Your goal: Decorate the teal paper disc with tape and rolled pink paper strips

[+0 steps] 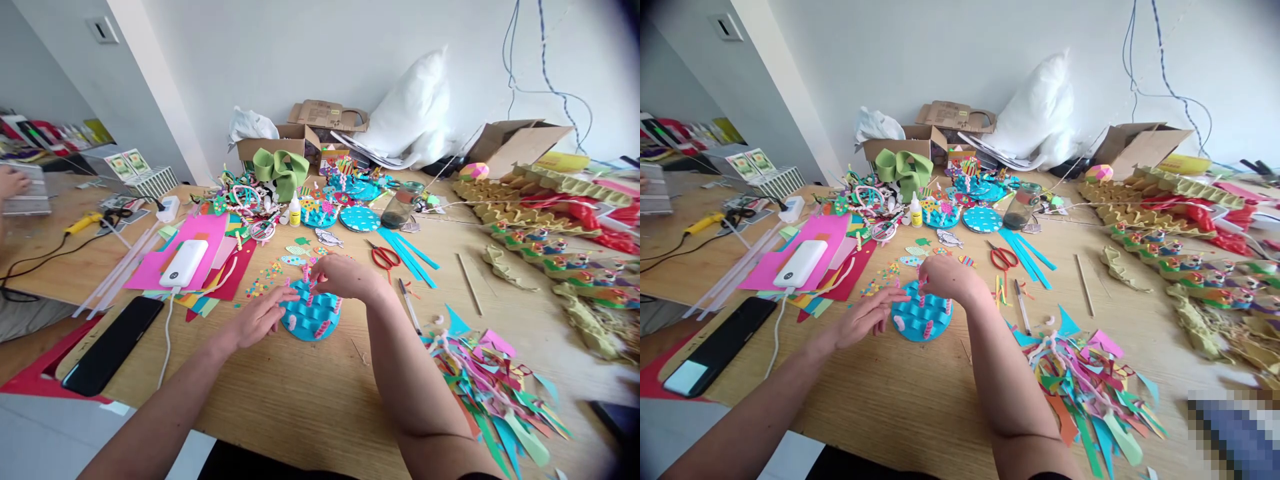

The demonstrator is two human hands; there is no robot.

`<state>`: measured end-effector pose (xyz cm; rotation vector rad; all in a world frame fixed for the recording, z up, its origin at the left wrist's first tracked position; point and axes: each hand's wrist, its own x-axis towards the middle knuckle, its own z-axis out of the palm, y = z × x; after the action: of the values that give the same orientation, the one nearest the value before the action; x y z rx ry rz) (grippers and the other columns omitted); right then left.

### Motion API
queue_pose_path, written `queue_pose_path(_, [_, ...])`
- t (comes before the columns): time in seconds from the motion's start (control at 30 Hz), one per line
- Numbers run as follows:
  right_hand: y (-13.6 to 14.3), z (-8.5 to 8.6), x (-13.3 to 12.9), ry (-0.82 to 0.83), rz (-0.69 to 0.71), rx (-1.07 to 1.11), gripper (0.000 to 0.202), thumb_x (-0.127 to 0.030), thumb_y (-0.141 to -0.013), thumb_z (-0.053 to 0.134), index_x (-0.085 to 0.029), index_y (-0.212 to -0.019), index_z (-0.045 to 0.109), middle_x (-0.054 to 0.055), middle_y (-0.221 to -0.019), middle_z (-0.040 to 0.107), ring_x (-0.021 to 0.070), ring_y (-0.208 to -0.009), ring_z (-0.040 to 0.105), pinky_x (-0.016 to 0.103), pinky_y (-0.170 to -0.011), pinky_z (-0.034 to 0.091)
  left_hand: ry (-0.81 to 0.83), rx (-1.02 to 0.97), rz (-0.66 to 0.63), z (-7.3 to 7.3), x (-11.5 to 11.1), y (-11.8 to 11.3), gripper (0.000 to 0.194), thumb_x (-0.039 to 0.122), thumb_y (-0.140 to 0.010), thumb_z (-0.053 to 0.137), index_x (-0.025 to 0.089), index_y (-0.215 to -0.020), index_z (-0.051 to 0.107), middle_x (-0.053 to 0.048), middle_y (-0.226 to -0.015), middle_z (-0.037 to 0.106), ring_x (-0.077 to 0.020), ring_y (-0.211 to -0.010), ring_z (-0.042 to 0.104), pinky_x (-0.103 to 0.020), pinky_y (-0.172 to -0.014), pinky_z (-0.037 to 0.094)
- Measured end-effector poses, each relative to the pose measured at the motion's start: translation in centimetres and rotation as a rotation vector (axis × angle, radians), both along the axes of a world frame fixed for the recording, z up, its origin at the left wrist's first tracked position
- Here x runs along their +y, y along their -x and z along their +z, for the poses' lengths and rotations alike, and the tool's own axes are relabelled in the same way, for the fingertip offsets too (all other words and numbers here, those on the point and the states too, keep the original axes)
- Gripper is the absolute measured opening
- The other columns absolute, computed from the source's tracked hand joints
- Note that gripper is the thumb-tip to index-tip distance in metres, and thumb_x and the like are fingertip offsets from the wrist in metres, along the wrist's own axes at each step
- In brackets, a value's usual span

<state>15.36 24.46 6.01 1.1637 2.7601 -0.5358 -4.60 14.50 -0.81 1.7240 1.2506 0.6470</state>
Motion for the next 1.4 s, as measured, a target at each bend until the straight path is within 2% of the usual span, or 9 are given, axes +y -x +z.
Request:
queue_pose_path(0.17, [0.1,-0.2,-0.2,-0.004,0.024,-0.037,0.018,-0.021,-0.079,0.058,-0.020,-0.087,0.074,0.005,-0.086,0.073,0.0173,-0.080,0.065,0.022,-0.061,0.040,-0.062,0.073,-0.023,-0.2,0.7,-0.5,0.039,0.018,-0.090,0.033,0.022,-0.128,0.040,-0.010,-0.128,0.059,-0.0163,-0.086,0.064,-0.029,-0.073,0.051])
queue_pose_path(0.3, [0.2,-0.1,-0.3,-0.023,0.047,-0.003,0.020,-0.023,-0.077,0.061,-0.021,-0.092,0.073,0.005,-0.089,0.073,0.0172,-0.081,0.065,0.022,-0.062,0.040,-0.131,0.194,-0.048,0.5,1.3,-0.9,0.037,0.018,-0.091,0.032,0.021,-0.126,0.041,-0.008,-0.125,0.061,-0.0203,-0.108,0.060,-0.034,-0.087,0.048])
queue_pose_path(0.47, [0.2,-0.1,-0.4,-0.027,0.045,-0.013,0.018,-0.021,-0.079,0.058,-0.021,-0.089,0.073,0.005,-0.087,0.073,0.0182,-0.083,0.065,0.022,-0.064,0.042,-0.240,0.301,-0.079,1.0,2.2,-0.9,0.039,0.016,-0.091,0.035,0.022,-0.129,0.042,-0.005,-0.116,0.067,-0.0195,-0.109,0.060,-0.033,-0.091,0.047])
queue_pose_path(0.57, [0.1,-0.2,-0.4,-0.024,0.046,-0.022,0.018,-0.020,-0.078,0.059,-0.021,-0.090,0.073,0.005,-0.088,0.073,0.0186,-0.084,0.066,0.022,-0.066,0.042,-0.396,0.333,0.001,2.1,3.1,-0.6,0.033,0.019,-0.090,0.040,0.021,-0.122,0.051,-0.005,-0.109,0.069,-0.0190,-0.101,0.063,-0.033,-0.087,0.049])
queue_pose_path(0.63, [0.1,-0.2,-0.4,-0.020,0.057,-0.019,0.017,-0.020,-0.077,0.061,-0.021,-0.089,0.073,0.005,-0.087,0.074,0.0189,-0.084,0.066,0.022,-0.066,0.042,-0.595,0.396,0.087,3.2,3.8,-0.4,0.028,0.019,-0.089,0.045,0.020,-0.114,0.058,-0.006,-0.108,0.067,-0.0210,-0.104,0.058,-0.037,-0.092,0.046])
queue_pose_path(0.73, [0.1,-0.1,-0.4,-0.022,0.066,-0.017,0.017,-0.020,-0.078,0.061,-0.020,-0.088,0.074,0.005,-0.086,0.074,0.0189,-0.083,0.067,0.022,-0.067,0.043,-0.740,0.491,0.009,4.2,4.7,-0.4,0.025,0.019,-0.085,0.054,0.020,-0.107,0.064,-0.007,-0.112,0.064,-0.0248,-0.114,0.048,-0.045,-0.101,0.038])
queue_pose_path(0.9, [0.2,0.1,-0.6,-0.040,0.071,-0.036,0.018,-0.021,-0.077,0.061,-0.020,-0.090,0.073,0.007,-0.087,0.073,0.0194,-0.081,0.067,0.023,-0.065,0.043,-0.588,0.573,-0.277,3.6,5.8,-0.5,0.027,0.031,-0.076,0.069,0.022,-0.101,0.069,-0.008,-0.121,0.059,-0.0296,-0.124,0.038,-0.048,-0.104,0.033])
queue_pose_path(1.2, [0.4,0.6,-0.9,-0.058,0.069,-0.050,0.019,-0.020,-0.080,0.056,-0.016,-0.089,0.072,0.010,-0.087,0.072,0.0206,-0.083,0.067,0.025,-0.066,0.043,-0.413,0.528,-0.391,3.8,7.1,-2.4,0.025,0.038,-0.074,0.068,0.019,-0.090,0.071,-0.007,-0.098,0.067,-0.0261,-0.104,0.053,-0.035,-0.091,0.040])
queue_pose_path(1.4, [0.4,0.8,-1.1,-0.048,0.067,-0.045,0.020,-0.021,-0.079,0.058,-0.015,-0.091,0.073,0.011,-0.088,0.073,0.0222,-0.083,0.067,0.024,-0.063,0.041,-0.275,0.561,-0.495,3.7,8.3,-2.8,0.019,0.026,-0.069,0.069,0.016,-0.085,0.069,-0.006,-0.091,0.069,-0.0230,-0.090,0.060,-0.030,-0.080,0.044])
